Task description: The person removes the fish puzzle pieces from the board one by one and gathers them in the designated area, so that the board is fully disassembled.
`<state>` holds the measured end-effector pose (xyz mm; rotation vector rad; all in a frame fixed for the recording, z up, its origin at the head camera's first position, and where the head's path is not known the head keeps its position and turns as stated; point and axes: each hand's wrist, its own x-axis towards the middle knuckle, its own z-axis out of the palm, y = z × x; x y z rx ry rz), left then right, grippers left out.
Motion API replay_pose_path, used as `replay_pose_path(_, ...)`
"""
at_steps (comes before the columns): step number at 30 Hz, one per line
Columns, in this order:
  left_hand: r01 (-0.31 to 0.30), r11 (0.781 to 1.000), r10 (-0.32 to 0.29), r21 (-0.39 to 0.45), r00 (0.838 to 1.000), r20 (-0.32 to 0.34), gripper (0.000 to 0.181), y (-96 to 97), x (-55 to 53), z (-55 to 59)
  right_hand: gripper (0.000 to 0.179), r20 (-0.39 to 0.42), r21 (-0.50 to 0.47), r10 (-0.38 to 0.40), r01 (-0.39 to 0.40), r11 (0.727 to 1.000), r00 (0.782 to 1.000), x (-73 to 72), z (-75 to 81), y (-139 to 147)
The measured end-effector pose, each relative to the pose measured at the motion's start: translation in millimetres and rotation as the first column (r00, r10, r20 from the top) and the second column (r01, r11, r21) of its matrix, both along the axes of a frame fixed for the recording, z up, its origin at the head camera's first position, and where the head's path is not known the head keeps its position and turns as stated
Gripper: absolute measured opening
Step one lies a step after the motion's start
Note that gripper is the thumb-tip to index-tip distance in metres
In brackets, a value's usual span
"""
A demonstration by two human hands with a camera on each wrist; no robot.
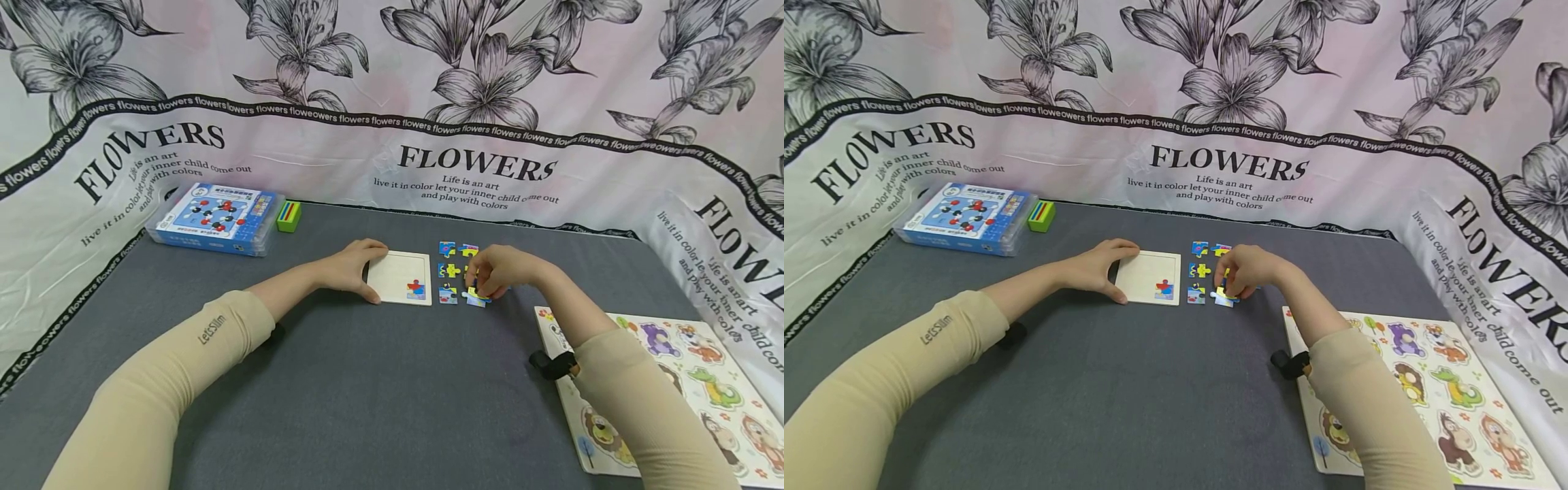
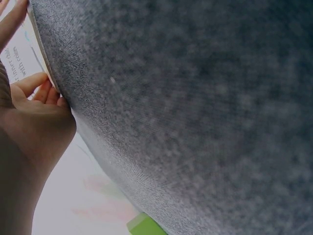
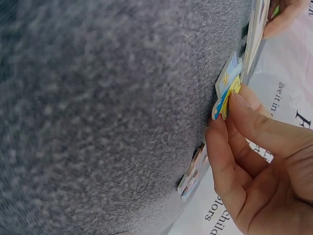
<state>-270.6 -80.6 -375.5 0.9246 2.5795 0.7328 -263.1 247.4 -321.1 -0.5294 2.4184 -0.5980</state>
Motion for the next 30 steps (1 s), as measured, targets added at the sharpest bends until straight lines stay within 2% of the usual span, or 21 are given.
replay_pose_path(6, -0.002, 1.000, 0.002, -0.002, 1.000, 0.003, 0.102, 0.0, 0.9, 1.2, 0.018, -0.074, 0.033, 0.019, -0.017, 0.999, 0.997, 0.9, 2.8, -4.2)
replay_pose_path(12, 0.002, 1.000, -0.002, -0.002, 1.000, 0.000, 0.102, -0.6, 1.0, 2.1, 0.020, -0.142, -0.007, 0.031, -0.033, 0.999, 0.989, 3.4, 4.5, -14.4)
replay_pose_path(21, 0.002, 1.000, -0.002, -0.005, 1.000, 0.006, 0.101, -1.1, 0.9, 2.2, 0.025, -0.125, -0.100, 0.053, -0.065, 0.993, 0.991, 5.4, 2.5, -41.7)
replay_pose_path(30, -0.001, 1.000, 0.001, -0.011, 1.000, 0.011, 0.101, 0.2, 0.1, 1.6, 0.023, -0.124, -0.135, 0.073, -0.090, 0.987, 0.990, 5.8, -1.0, -66.9)
